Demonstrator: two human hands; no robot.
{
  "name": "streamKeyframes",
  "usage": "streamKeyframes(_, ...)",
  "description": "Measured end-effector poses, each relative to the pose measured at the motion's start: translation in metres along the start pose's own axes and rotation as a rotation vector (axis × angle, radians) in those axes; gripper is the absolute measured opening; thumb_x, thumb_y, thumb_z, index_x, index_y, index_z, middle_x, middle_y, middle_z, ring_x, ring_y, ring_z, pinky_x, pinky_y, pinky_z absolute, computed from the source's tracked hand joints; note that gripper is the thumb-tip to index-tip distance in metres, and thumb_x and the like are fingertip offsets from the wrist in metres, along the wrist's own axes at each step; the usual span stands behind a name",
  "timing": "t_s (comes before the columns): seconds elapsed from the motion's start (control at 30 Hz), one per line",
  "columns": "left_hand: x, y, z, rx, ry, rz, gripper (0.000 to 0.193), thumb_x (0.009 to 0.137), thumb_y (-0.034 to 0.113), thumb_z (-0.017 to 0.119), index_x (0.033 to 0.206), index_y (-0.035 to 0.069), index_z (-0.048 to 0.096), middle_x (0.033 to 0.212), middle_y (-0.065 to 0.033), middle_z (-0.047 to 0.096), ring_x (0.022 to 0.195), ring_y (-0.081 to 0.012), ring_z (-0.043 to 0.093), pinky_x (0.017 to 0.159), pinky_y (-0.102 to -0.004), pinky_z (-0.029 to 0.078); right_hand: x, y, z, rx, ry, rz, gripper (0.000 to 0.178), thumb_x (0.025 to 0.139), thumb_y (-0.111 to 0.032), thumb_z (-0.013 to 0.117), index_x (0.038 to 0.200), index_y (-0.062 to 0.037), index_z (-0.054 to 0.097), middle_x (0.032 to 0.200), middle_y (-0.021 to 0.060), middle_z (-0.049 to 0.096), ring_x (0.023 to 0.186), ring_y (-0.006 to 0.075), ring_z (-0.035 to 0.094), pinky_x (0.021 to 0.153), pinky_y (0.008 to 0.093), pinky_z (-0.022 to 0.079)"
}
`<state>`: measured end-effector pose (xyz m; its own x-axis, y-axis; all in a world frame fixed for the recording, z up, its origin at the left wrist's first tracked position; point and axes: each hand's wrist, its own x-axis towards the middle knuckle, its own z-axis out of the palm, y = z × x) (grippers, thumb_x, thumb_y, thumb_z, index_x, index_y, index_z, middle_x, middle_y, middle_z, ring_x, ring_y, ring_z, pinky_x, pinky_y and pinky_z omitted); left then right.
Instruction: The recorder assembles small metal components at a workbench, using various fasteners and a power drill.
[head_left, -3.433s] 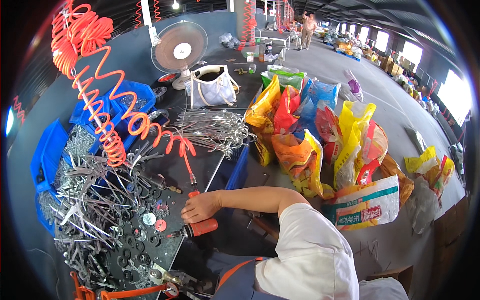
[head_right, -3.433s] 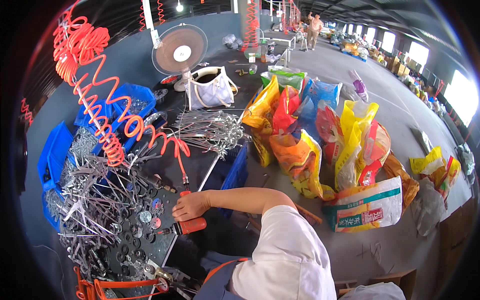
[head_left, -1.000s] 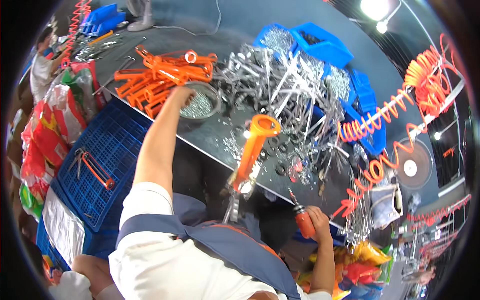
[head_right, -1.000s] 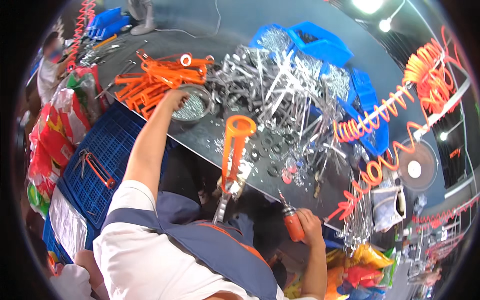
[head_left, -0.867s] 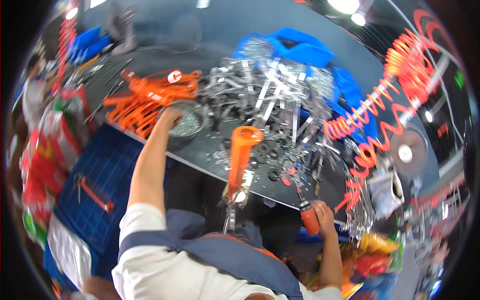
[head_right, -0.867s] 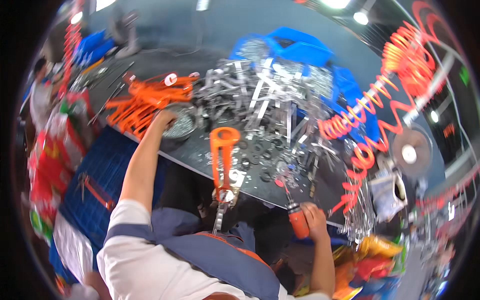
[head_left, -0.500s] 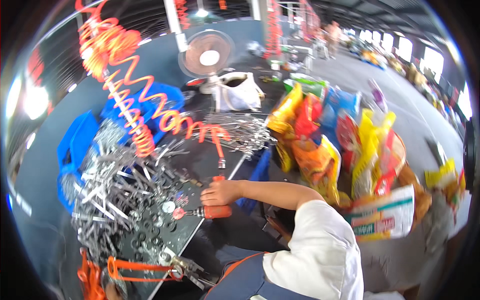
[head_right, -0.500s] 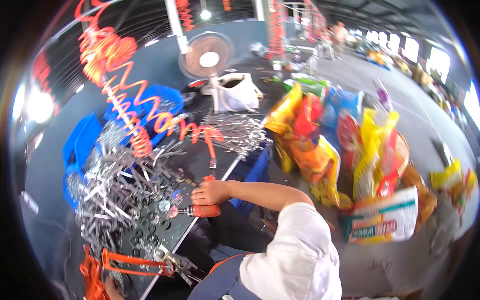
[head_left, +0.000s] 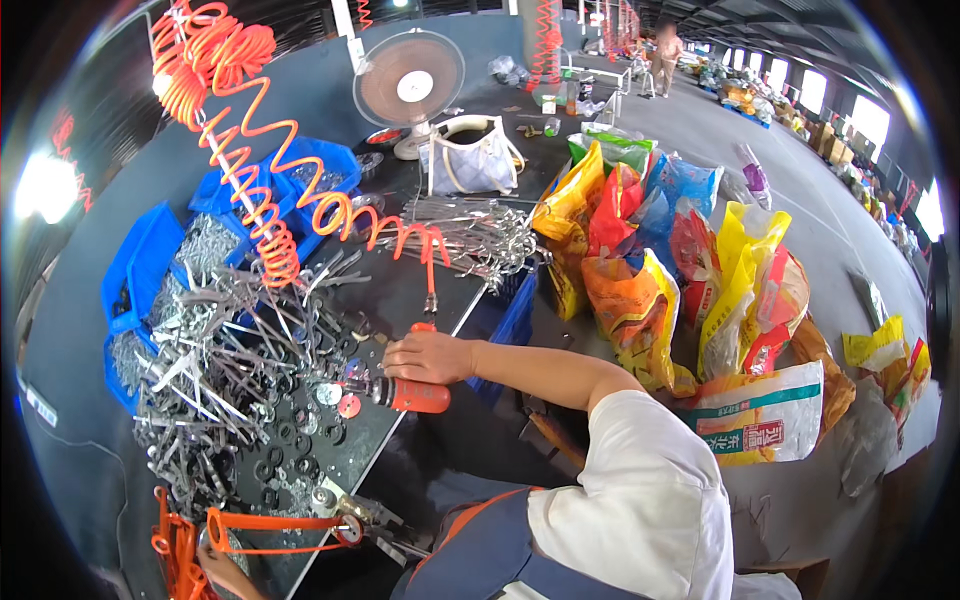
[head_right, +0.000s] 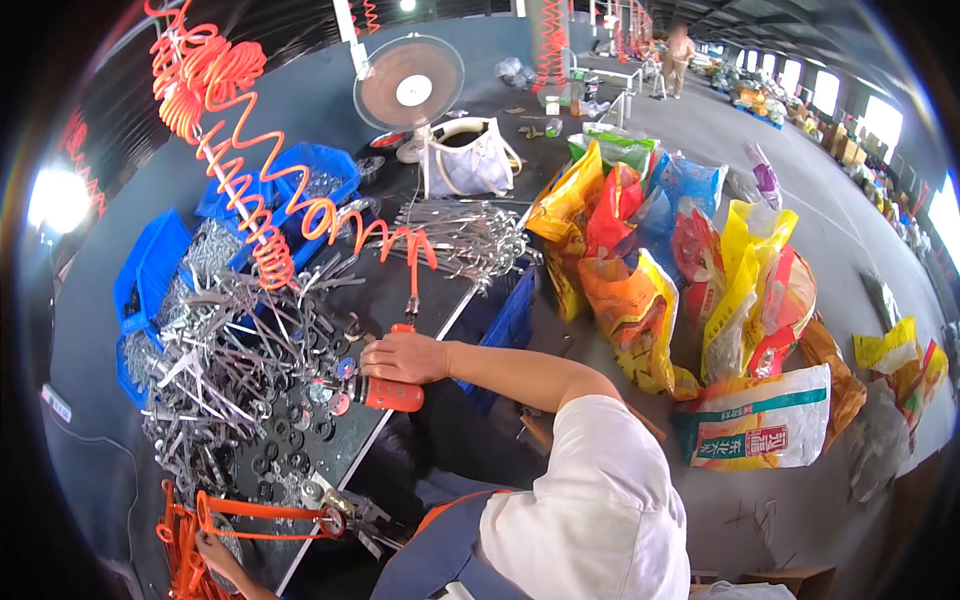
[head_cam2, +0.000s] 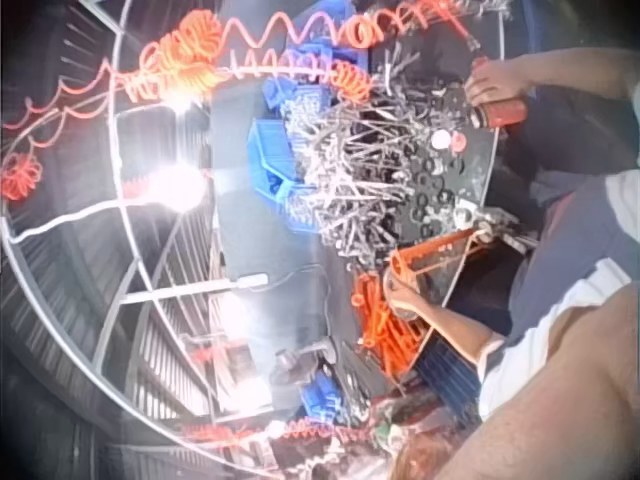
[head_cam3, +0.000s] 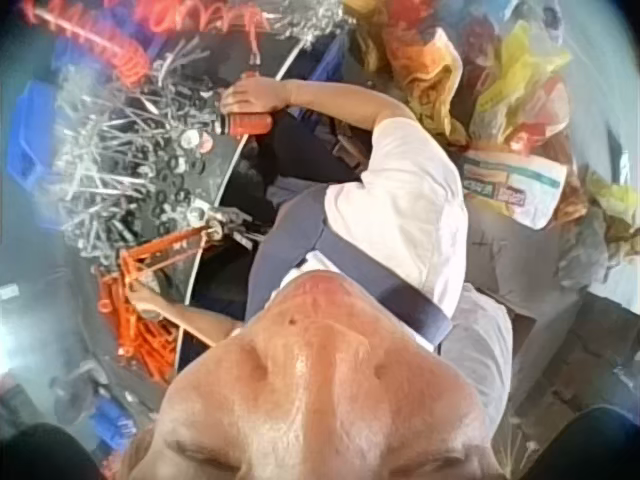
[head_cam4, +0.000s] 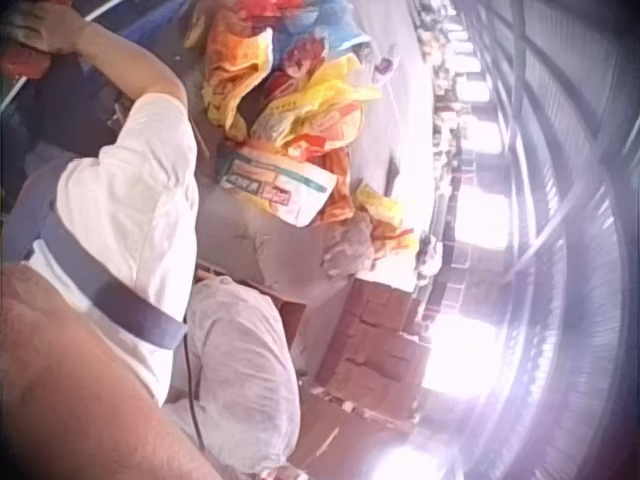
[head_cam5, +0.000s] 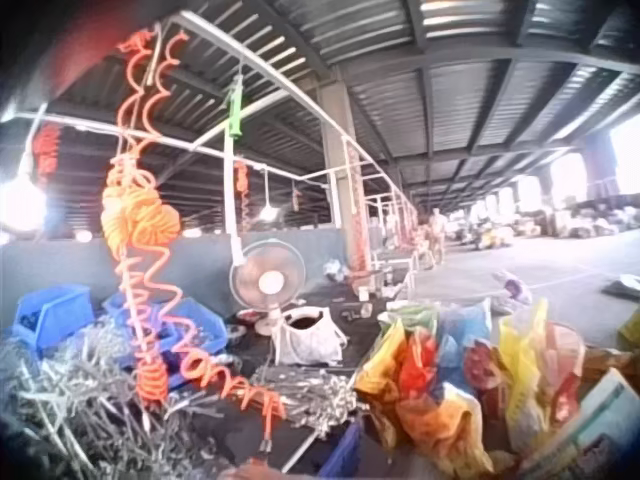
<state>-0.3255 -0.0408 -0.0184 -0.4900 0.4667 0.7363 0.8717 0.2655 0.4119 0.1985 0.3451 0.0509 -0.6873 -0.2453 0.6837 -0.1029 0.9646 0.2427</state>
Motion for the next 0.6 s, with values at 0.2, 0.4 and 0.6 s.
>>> streamKeyframes(0.2,-0.021,-0.005,-0.03,0.701,-0.292,-0.167,0.037,0.084,0.022,0.062,0.116,0.004,0.059,0.123,-0.0212,0.052,0.109,-0.0376,0.052,0.09,-0.0444,0.044,-0.022,0.008,0.0,-0.166,-0.221,-0.133,0.031,0.079,-0.017,0.053,0.108,-0.0075,0.056,0.111,0.0042,0.056,0.111,0.0217,0.052,0.076,0.0351,0.046)
streamKeyframes(0.4,-0.032,0.09,-0.065,0.291,0.286,-0.252,0.027,0.091,0.005,0.054,0.117,-0.004,0.057,0.118,-0.0164,0.057,0.108,-0.0284,0.056,0.09,-0.0374,0.048,-0.053,0.023,0.014,-0.002,-0.259,-0.054,0.029,0.078,-0.014,0.054,0.106,-0.0053,0.056,0.111,0.0061,0.056,0.11,0.0226,0.053,0.077,0.0359,0.047)
streamKeyframes(0.6,-0.043,0.222,-0.103,0.162,0.533,-0.023,0.021,0.092,-0.001,0.051,0.111,-0.003,0.059,0.112,-0.0141,0.058,0.094,-0.0207,0.061,0.076,-0.0297,0.051,-0.058,0.075,0.017,0.028,-0.255,-0.059,0.033,0.08,-0.014,0.053,0.112,-0.006,0.055,0.119,0.0102,0.053,0.113,0.0253,0.051,0.089,0.0395,0.043)
